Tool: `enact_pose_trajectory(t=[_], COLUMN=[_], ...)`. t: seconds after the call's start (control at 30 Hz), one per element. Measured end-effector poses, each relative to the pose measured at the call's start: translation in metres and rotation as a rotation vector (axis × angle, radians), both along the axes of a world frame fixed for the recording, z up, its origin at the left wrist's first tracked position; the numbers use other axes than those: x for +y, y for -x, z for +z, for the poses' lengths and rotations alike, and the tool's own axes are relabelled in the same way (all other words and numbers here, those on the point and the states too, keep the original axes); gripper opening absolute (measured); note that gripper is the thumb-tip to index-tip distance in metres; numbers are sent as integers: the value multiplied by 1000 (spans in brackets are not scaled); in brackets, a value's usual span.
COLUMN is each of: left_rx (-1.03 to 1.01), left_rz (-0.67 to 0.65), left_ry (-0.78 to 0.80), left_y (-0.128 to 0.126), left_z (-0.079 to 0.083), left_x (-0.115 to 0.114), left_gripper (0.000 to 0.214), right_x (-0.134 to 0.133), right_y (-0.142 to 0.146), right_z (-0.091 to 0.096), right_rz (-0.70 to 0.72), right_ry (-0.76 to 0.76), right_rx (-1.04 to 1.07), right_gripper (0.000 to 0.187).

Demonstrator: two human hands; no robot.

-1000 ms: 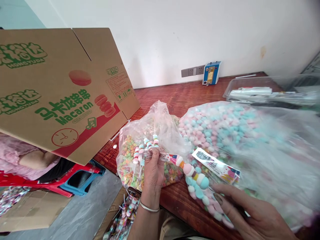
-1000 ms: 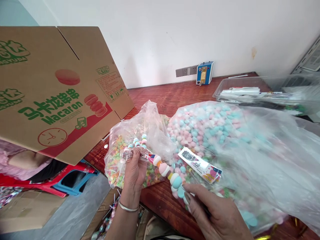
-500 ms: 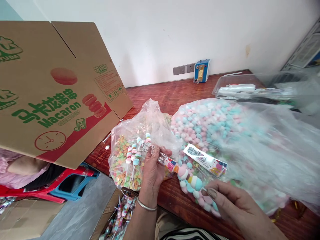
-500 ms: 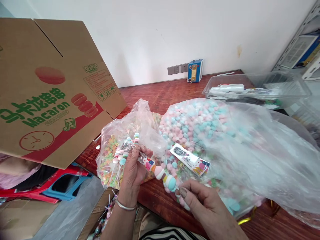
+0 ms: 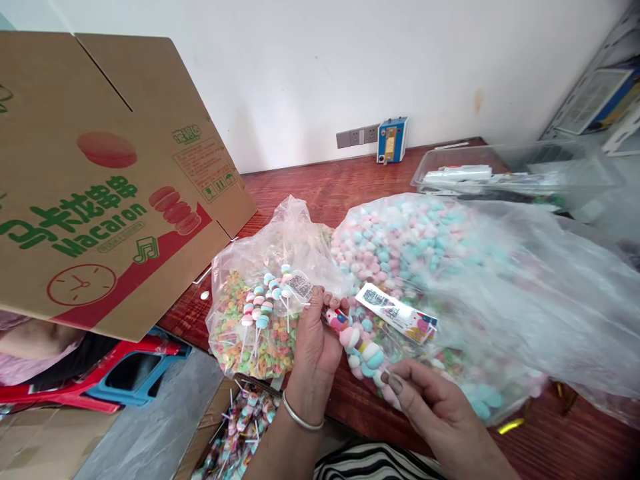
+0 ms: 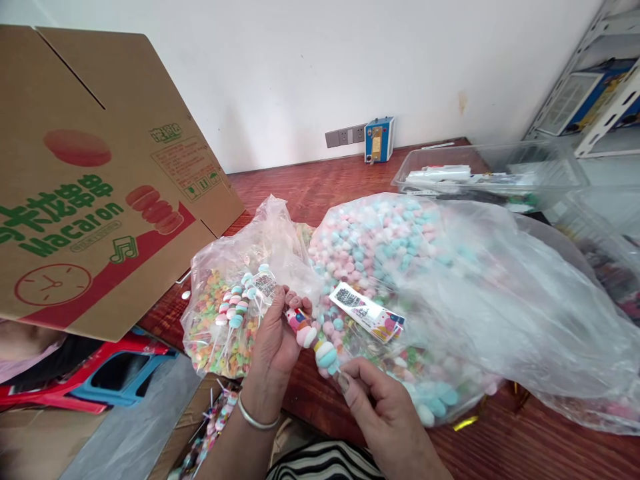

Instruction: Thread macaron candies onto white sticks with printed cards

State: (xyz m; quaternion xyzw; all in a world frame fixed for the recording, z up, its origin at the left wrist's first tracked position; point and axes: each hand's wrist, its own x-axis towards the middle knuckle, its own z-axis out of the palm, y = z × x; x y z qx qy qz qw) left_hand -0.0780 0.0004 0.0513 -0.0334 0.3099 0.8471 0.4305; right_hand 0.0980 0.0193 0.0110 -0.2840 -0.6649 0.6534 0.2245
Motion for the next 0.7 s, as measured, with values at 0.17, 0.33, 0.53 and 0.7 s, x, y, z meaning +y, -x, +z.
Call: enact_pose_trajectory(t=[0.17,0.33,0.53,0.7], left_rx=[48,18,-13,-41], left_rz=[7,-31,-79,-47], left_ry=[57,21,14,0], left_y=[-7,-8,-12,-19], left_z=[-1,-2,-5,-1], left_x=[3,4,6,11], left_gripper=[21,16,16,18], right_x=[4,7,4,3], right_y=[-5,-8,-1,2], right_z=[-4,-2,-4,-6], right_rz=[-150,-134,-68,-99], right_ry=[-713,-751,-212,-548], right_rx=[-81,-80,-29,-57], right_gripper=[15,16,37,26])
